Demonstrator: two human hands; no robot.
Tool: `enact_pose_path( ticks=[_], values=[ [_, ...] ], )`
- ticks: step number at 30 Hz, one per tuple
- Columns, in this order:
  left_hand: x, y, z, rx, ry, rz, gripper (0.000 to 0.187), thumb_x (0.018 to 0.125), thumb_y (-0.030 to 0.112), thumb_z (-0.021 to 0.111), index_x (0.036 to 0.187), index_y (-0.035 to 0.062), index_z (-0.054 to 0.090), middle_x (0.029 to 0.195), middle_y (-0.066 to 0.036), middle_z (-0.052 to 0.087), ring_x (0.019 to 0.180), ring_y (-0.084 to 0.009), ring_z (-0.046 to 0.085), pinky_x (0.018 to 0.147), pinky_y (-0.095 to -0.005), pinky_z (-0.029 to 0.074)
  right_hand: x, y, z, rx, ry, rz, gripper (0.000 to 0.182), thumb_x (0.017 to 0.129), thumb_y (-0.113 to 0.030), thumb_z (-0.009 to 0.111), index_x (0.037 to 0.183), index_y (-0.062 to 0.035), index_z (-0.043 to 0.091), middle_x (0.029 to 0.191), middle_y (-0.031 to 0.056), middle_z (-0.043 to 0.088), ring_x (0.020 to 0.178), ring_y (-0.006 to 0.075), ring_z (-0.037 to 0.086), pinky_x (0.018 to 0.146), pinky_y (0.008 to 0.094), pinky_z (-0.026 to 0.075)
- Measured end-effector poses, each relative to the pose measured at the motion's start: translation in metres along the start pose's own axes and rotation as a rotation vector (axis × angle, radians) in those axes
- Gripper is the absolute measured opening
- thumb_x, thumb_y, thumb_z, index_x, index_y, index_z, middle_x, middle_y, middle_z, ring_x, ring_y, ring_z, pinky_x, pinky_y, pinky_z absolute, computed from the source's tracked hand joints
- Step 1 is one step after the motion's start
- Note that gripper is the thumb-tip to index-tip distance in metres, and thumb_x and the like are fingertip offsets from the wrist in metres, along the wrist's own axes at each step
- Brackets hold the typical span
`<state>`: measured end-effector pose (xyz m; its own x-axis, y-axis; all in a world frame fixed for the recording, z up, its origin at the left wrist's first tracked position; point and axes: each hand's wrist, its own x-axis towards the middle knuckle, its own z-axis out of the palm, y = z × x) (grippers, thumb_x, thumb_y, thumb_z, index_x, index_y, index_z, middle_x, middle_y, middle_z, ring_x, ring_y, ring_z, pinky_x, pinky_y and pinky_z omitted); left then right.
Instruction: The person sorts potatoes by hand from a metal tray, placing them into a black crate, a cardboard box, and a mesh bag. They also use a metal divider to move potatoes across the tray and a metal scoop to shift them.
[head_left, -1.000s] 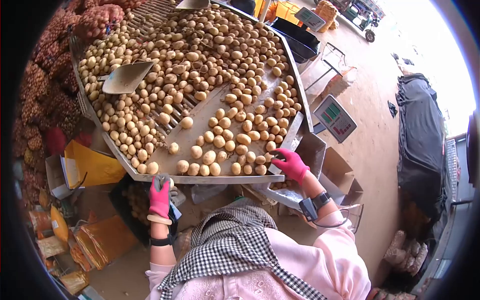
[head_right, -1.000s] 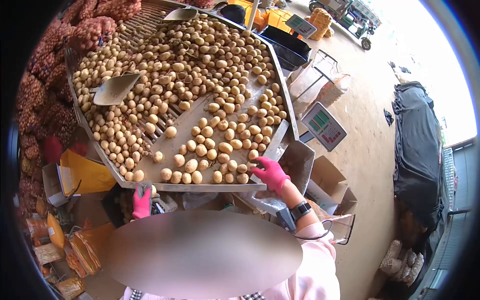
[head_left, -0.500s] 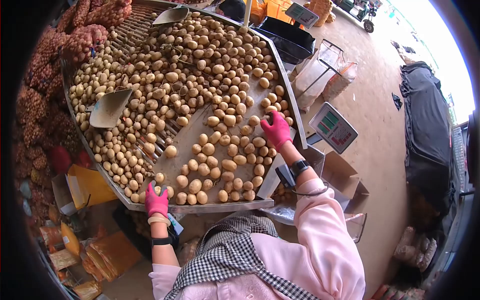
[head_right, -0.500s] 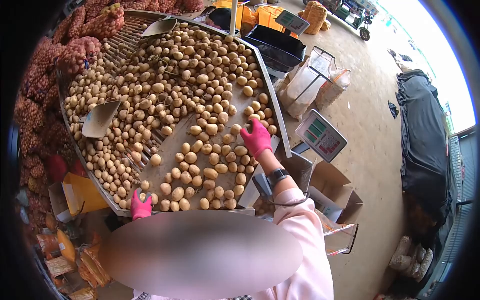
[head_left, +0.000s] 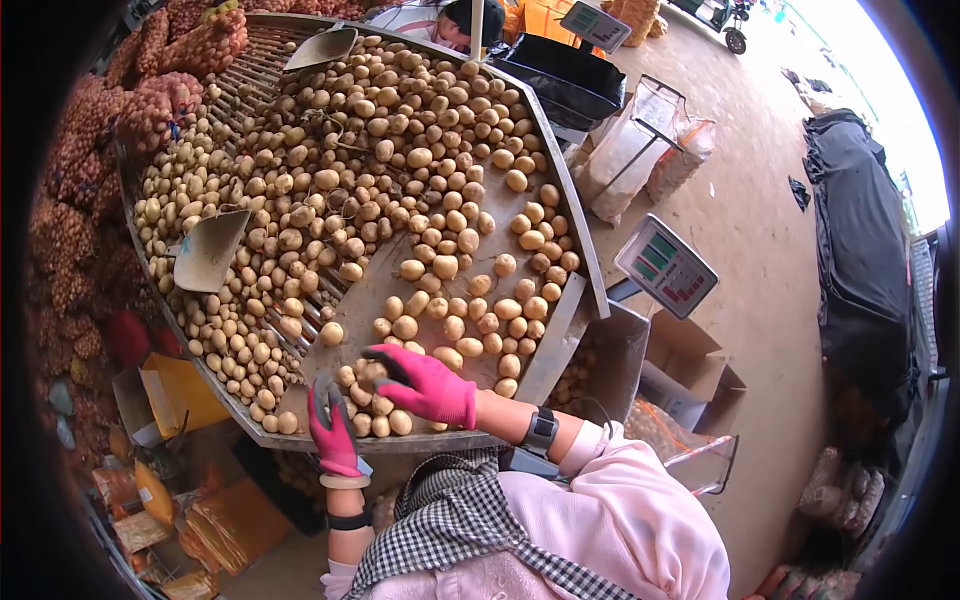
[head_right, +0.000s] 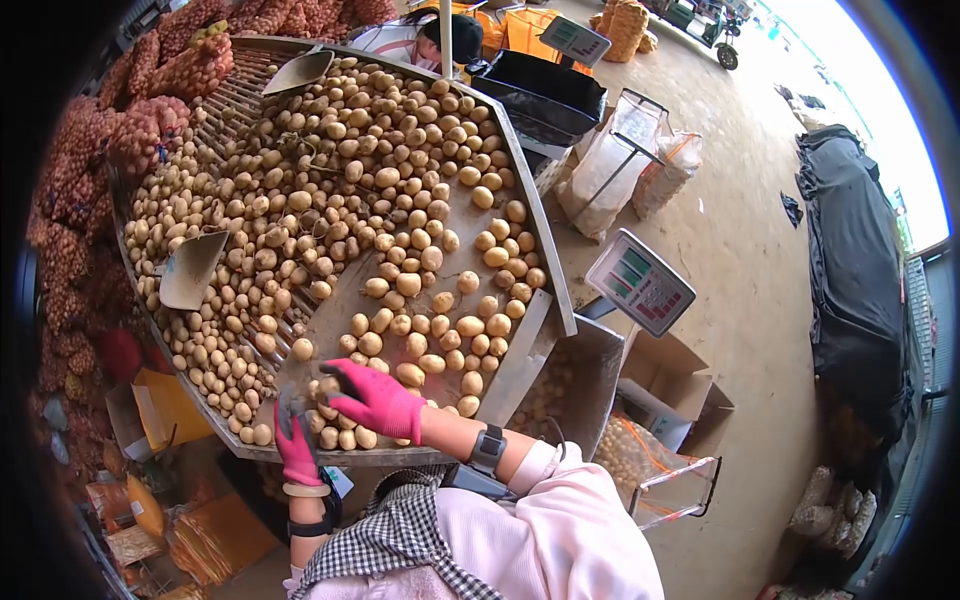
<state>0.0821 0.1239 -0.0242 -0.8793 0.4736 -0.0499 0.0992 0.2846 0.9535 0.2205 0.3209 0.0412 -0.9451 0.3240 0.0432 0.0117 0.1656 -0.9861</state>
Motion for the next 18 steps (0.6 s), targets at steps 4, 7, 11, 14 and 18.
enact_pose_path(
  ticks=[4,7,11,14,18],
  values=[
    [-0.022,0.078,0.017,-1.187,-0.606,-0.630,0.054,0.100,0.050,0.043,0.126,0.0056,0.056,0.105,-0.012,0.067,0.062,-0.0168,0.059,0.043,-0.0213,0.039,0.021,-0.013,-0.071,-0.377,0.037,0.088,0.059,0.090,-0.030,0.065,0.140,-0.0116,0.042,0.125,0.0205,0.057,0.110,0.0391,0.059,0.092,0.0433,0.050],
    [-0.035,0.076,0.020,-1.049,-0.635,-0.658,0.050,0.099,0.049,0.047,0.118,0.0035,0.058,0.087,-0.010,0.063,0.063,-0.0143,0.052,0.050,-0.0218,0.042,0.056,0.054,-0.197,-0.850,0.486,0.238,0.050,0.084,-0.011,0.065,0.131,-0.0118,0.049,0.130,0.0143,0.054,0.103,0.0384,0.062,0.089,0.0445,0.051],
    [-0.033,0.077,0.028,-1.008,-0.637,-0.754,0.044,0.099,0.043,0.051,0.118,0.0040,0.058,0.094,-0.010,0.063,0.073,-0.0161,0.057,0.056,-0.0224,0.046,0.067,0.124,-0.314,-1.250,0.091,0.752,0.078,0.076,-0.003,0.067,0.146,-0.0165,0.037,0.153,0.0125,0.036,0.127,0.0348,0.052,0.102,0.0429,0.047],
    [-0.035,0.076,0.037,-1.069,-0.501,-0.773,0.041,0.098,0.038,0.055,0.124,0.0073,0.055,0.108,-0.009,0.062,0.092,-0.0187,0.061,0.071,-0.0263,0.052,0.077,0.113,-0.320,-1.404,-0.149,0.736,0.076,0.069,-0.006,0.075,0.138,-0.0110,0.044,0.138,0.0161,0.049,0.116,0.0342,0.060,0.093,0.0431,0.053],
    [-0.033,0.072,0.028,-0.985,-0.435,-0.711,0.040,0.097,0.033,0.059,0.130,0.0120,0.051,0.111,-0.006,0.060,0.093,-0.0183,0.060,0.071,-0.0260,0.051,0.071,0.108,-0.327,-1.192,0.231,0.501,0.057,0.073,-0.028,0.073,0.125,-0.0125,0.054,0.121,0.0199,0.058,0.106,0.0371,0.063,0.085,0.0442,0.054]
  ],
)
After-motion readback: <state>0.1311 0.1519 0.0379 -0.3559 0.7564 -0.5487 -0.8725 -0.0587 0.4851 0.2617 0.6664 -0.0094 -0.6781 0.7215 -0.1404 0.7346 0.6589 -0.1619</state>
